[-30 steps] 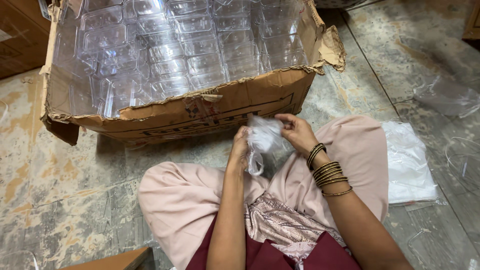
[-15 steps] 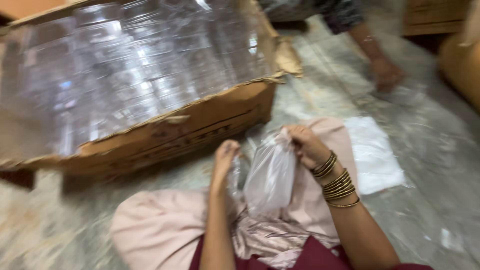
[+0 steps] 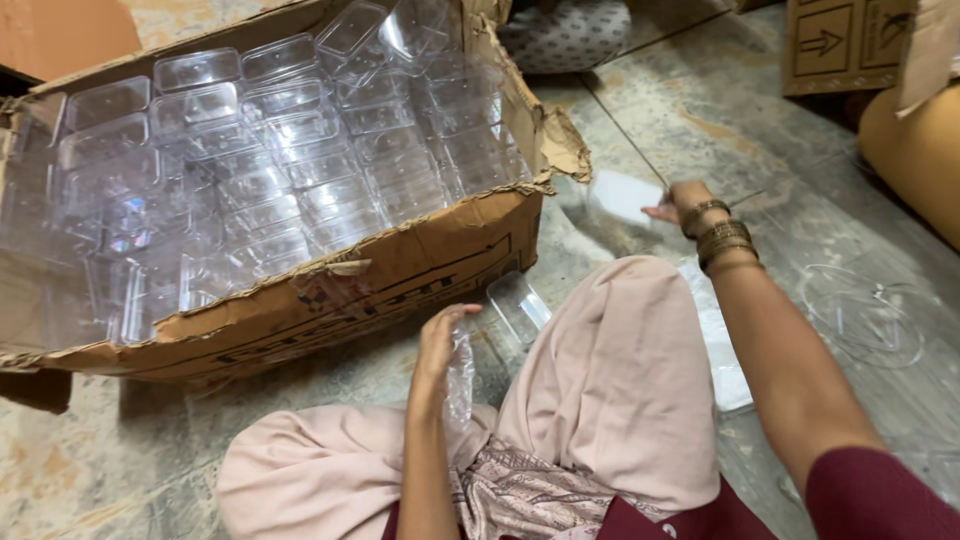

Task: The person sits on the floor and packs clear plastic containers into clear plastic bags, then places the bagged containers into a large cardboard box alongside other stacked containers. They occasionally reach into the box to reposition containers and pull new bags from a pile beside them.

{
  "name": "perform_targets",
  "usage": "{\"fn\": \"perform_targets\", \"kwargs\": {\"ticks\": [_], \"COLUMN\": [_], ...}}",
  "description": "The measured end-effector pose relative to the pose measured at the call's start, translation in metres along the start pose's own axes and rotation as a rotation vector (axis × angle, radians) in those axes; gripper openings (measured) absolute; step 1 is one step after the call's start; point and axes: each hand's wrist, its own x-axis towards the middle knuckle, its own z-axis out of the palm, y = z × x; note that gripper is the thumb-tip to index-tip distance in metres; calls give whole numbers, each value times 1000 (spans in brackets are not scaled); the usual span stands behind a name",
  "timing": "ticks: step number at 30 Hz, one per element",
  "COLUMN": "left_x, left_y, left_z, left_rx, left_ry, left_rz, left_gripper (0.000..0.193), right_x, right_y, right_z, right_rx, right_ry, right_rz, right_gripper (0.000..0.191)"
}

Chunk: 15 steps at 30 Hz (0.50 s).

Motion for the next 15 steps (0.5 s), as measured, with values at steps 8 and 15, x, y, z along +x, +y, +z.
{"fn": "perform_targets", "kwargs": {"ticks": [8, 15], "left_x": [-28, -23], "left_y": [41, 39], "left_z": [4, -19], "left_rx": [-461, -364], "left_ry": [-156, -129], "left_rz": [-20, 145], "left_gripper": [32, 16], "right_x": [17, -62], "right_y": [-67, -69], "right_z": [30, 138], "right_rx": [261, -678], "right_ry": [98, -259], "right_rz": [-221, -244], "right_gripper": [28, 71]}}
